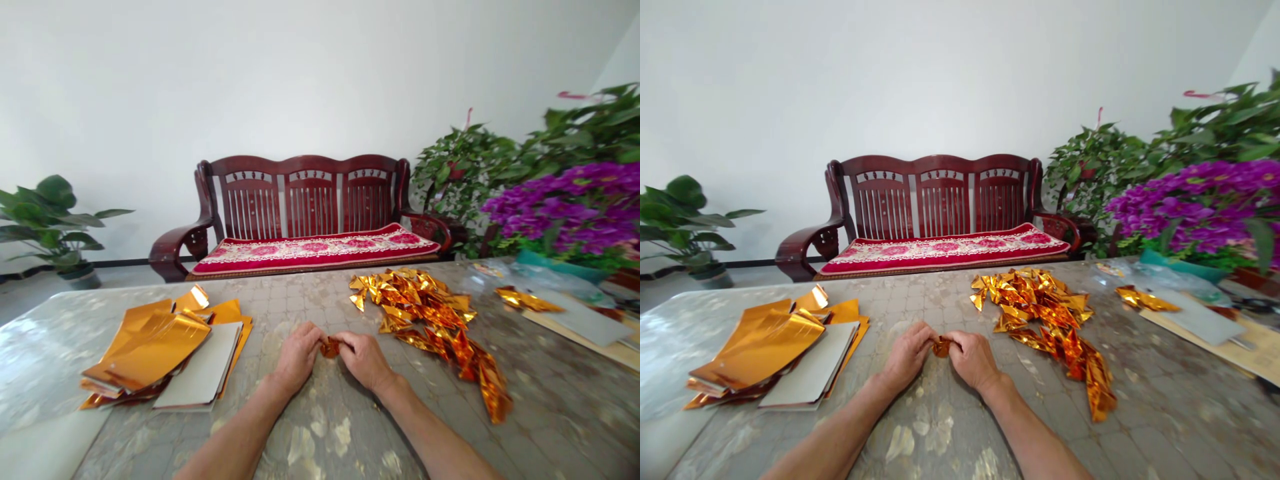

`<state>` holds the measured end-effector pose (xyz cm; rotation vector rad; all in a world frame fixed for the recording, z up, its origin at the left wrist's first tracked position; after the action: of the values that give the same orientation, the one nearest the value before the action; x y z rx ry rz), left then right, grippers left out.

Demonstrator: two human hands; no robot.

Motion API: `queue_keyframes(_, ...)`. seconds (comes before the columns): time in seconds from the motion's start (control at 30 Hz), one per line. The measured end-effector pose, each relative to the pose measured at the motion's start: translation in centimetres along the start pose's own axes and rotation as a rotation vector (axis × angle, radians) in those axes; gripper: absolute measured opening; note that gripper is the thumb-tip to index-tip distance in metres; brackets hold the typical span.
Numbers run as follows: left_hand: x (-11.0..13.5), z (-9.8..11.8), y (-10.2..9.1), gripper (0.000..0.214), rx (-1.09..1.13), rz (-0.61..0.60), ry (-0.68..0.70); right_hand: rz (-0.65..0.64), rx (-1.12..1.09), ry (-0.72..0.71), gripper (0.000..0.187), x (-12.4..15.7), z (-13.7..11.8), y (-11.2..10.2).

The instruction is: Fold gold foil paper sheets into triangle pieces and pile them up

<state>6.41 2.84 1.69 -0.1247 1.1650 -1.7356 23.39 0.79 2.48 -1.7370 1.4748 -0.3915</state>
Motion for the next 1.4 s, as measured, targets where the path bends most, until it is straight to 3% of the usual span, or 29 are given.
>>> queue_keyframes(0.47, 0.0, -0.5, 0.0, 0.02, 0.097, 0.042, -0.025, -0.09, 0.016, -0.11, 0.031, 0.0, 1.2, -0.1)
queue_keyframes(0.63, 0.0, 0.1, -0.3, 0.024, 0.088, 0.047, -0.036, -0.036, 0.04, -0.128, 0.031, 0.1, 1.1, -0.5)
queue_keyframes(0.83, -0.2, -0.2, -0.2, 0.047, 0.149, 0.027, -0.032, 0.029, 0.095, -0.133, 0.03, 0.1, 1.2, -0.7)
queue_keyframes(1.13, -0.2, -1.7, 0.4, 0.024, 0.279, -0.011, -0.107, 0.012, 0.072, -0.136, 0.029, 0.1, 1.4, -0.6)
queue_keyframes(1.4, -0.1, -1.7, 0.2, 0.024, 0.272, 0.006, -0.102, -0.038, 0.039, -0.176, 0.025, 0.0, 1.2, -0.4)
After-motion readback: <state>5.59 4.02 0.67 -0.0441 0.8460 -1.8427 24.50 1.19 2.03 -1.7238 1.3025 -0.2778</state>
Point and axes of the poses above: each hand's wrist, its own x-axis away from the middle knuckle, its own y-axis out of the palm, z = x × y, the point moved 3 cm from there along -x, towards the middle knuckle, and after that the axes turned 5 degrees about -z, right-handed, at the moved point
